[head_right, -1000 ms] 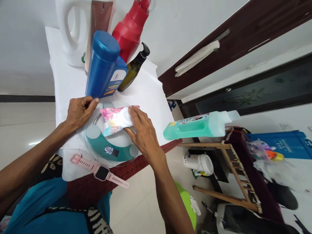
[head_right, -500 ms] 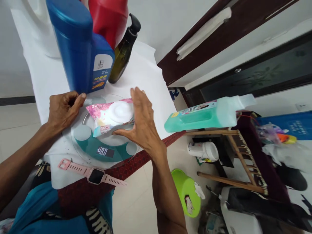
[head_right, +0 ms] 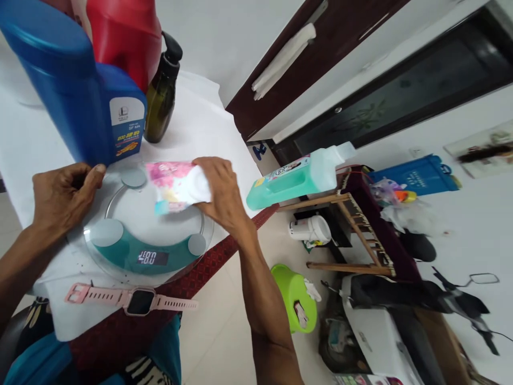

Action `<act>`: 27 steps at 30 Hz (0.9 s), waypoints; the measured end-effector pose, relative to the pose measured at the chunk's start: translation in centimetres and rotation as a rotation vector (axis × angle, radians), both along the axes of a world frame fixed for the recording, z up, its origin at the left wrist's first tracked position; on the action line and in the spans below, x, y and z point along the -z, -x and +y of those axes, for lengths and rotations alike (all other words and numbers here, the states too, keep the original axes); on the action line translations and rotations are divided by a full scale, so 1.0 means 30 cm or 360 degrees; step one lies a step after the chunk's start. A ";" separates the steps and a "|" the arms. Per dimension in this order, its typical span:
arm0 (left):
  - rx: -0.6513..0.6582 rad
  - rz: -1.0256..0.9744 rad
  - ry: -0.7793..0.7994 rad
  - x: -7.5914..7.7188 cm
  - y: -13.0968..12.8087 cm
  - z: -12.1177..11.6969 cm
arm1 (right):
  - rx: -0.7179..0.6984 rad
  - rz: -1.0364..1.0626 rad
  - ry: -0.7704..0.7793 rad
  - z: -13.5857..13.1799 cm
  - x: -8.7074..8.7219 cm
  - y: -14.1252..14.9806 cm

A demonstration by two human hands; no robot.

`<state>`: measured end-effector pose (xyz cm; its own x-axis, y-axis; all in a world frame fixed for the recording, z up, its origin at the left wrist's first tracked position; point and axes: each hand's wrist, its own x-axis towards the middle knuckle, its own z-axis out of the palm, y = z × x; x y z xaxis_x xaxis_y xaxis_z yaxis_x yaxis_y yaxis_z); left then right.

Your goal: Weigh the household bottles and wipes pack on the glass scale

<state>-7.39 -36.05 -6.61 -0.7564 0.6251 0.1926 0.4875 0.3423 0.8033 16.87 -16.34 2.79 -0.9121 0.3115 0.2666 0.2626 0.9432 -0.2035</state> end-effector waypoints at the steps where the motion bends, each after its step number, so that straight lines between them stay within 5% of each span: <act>1: 0.0007 -0.0005 0.0000 0.002 0.000 0.000 | 0.0083 0.0006 -0.0084 0.034 -0.015 -0.024; 9: 0.0005 -0.0065 0.0041 0.003 -0.003 -0.005 | 0.0773 -0.0645 -0.0503 0.333 -0.030 -0.085; 19: 0.0055 -0.0100 0.0003 0.014 -0.004 -0.003 | 0.1224 -0.1191 -0.0387 0.458 0.037 -0.059; 24: 0.0078 -0.0118 -0.0023 0.017 -0.006 0.000 | 0.1189 -0.1094 -0.0378 0.429 0.011 -0.006; 27: 0.0068 -0.0121 0.0029 0.007 -0.008 0.005 | 0.0733 -0.0541 -0.0256 0.367 0.005 0.106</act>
